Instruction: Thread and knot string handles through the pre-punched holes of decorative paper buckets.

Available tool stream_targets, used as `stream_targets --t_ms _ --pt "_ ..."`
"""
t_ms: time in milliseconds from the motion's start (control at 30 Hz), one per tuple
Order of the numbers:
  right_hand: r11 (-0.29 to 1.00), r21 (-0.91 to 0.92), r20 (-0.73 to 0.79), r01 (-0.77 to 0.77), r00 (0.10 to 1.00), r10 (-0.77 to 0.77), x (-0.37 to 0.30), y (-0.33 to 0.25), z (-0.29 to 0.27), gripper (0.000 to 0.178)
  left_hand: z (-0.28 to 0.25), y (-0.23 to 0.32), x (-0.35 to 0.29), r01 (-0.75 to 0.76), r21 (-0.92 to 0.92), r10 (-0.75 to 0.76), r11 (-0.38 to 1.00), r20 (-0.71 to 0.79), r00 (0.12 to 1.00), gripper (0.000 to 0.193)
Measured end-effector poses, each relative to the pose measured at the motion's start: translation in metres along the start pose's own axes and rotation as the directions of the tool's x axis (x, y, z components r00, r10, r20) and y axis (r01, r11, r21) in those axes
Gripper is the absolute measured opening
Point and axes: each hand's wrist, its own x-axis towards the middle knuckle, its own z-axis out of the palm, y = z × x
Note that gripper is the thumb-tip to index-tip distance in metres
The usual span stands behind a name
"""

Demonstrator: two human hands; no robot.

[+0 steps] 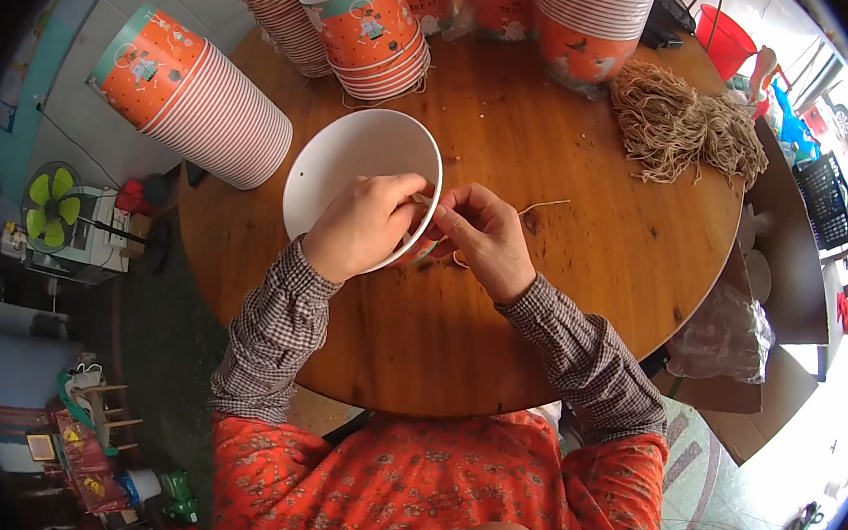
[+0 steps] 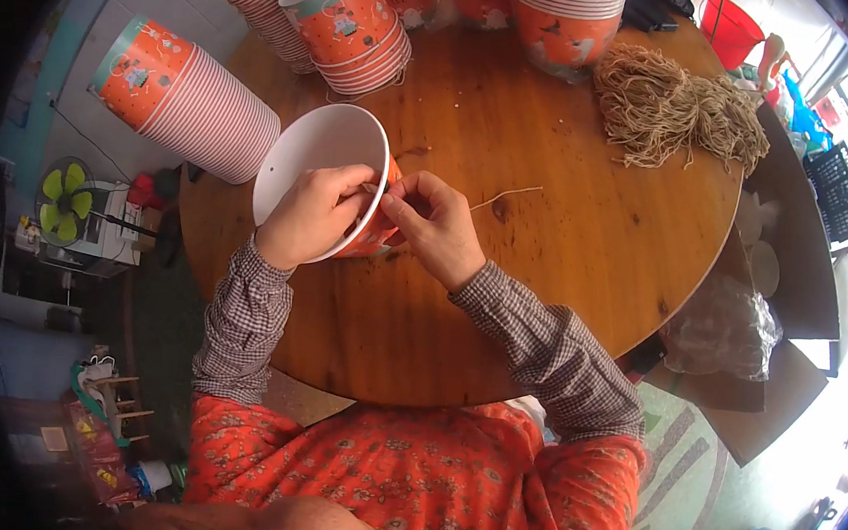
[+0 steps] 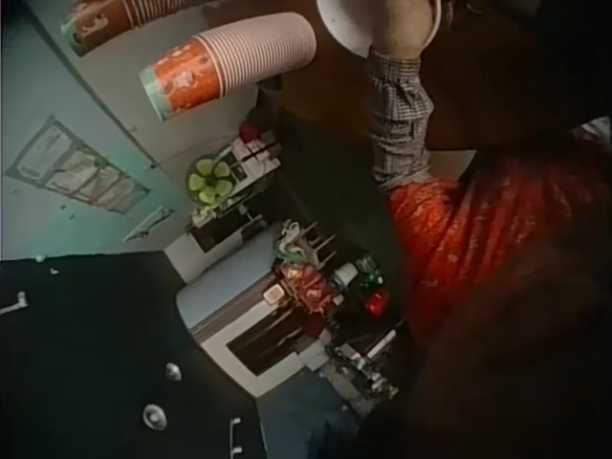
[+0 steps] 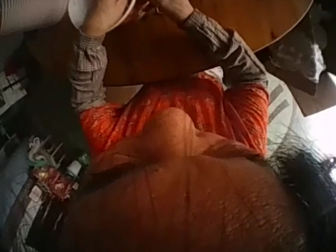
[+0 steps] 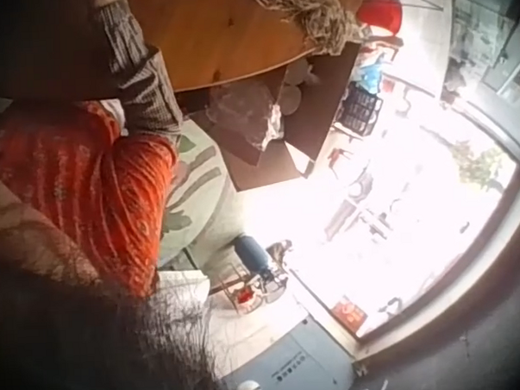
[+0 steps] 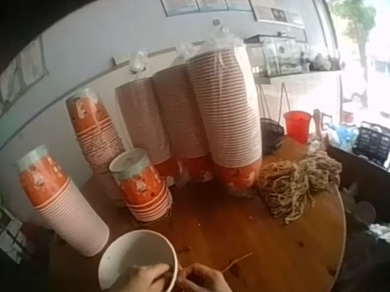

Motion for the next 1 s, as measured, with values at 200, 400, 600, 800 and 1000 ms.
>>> stream_targets --t_ms 200,400,600,800,1000 --pt "0.999 -0.034 0.046 0.005 0.999 -0.004 0.0 -0.004 -0.001 0.012 0.002 -0.008 -0.001 0.023 -0.072 -0.023 0.997 0.0 1.0 0.013" --pt "0.996 -0.083 0.042 -0.01 0.999 0.014 -0.001 -0.007 -0.001 0.011 -0.001 -0.012 -0.003 0.044 -0.256 -0.024 0.966 0.08 0.997 0.01" --pt "0.997 -0.071 0.029 0.037 0.999 -0.035 0.001 -0.003 -0.001 0.011 -0.002 -0.018 -0.002 0.083 -0.394 -0.054 0.915 0.083 0.995 0.008" --pt "0.991 -0.133 0.053 0.022 0.998 -0.015 -0.001 -0.016 -0.005 0.017 0.002 -0.005 -0.004 0.054 -0.276 -0.096 0.96 -0.143 0.985 0.008" --pt "0.952 -0.269 0.047 0.145 0.989 -0.138 -0.006 -0.034 -0.01 0.019 0.003 0.002 -0.003 -0.242 -0.073 0.194 0.968 -0.397 0.897 0.004"
